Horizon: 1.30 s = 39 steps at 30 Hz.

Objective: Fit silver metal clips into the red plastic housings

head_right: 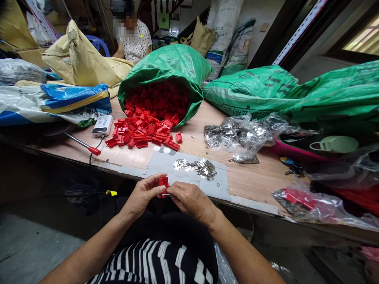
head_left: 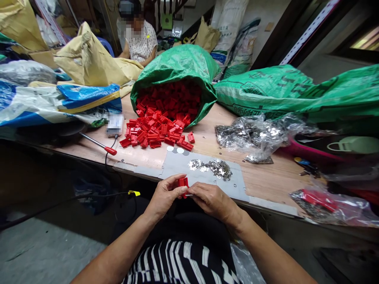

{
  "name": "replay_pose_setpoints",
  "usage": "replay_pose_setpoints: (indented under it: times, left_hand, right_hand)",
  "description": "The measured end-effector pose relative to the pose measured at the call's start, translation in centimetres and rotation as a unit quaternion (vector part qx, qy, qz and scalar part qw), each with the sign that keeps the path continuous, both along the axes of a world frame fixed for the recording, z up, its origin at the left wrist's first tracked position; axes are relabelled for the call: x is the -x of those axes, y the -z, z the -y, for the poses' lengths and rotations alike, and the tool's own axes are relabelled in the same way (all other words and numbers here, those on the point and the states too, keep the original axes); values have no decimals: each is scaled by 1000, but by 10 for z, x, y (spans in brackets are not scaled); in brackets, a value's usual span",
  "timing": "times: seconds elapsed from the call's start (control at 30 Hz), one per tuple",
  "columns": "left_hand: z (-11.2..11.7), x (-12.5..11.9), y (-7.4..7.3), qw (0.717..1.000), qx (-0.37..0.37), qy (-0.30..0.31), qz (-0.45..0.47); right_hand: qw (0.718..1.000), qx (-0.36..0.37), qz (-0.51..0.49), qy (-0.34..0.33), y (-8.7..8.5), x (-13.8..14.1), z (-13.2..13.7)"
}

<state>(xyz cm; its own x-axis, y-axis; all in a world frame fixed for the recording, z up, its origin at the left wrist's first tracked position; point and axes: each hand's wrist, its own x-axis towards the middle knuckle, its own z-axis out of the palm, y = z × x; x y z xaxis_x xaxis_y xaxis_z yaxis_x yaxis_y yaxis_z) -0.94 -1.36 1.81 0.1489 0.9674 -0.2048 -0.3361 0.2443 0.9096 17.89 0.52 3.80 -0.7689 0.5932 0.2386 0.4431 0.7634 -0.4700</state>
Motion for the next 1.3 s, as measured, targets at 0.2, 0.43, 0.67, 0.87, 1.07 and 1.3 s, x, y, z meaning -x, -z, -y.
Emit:
replay_pose_setpoints:
  times: [0.2,0.43,0.67,0.87,1.07,1.3]
  left_hand:
    - [-1,0,-2,1000,16,-5,5]
    - [-3,0,0,998,50,-11,37]
    - [-4,2,0,995,67,-15,70]
    - [-4,1,-1,995,60,-21,76]
    - [-3,0,2,996,21,-7,83]
    - [-3,1,10,997,-29,16,68]
  right_hand:
    - [999,-32,35,-22,-6,2,-3]
    - [998,-34,37,-41,-5,3,-8]
    - [1000,-9,-14,-12,4,1,-6]
    - [999,-4,-45,3,9,-3,-4]
    - [994,43,-99,10,10,-3,-2]
    - [963,168,-133,165,11,-6,4]
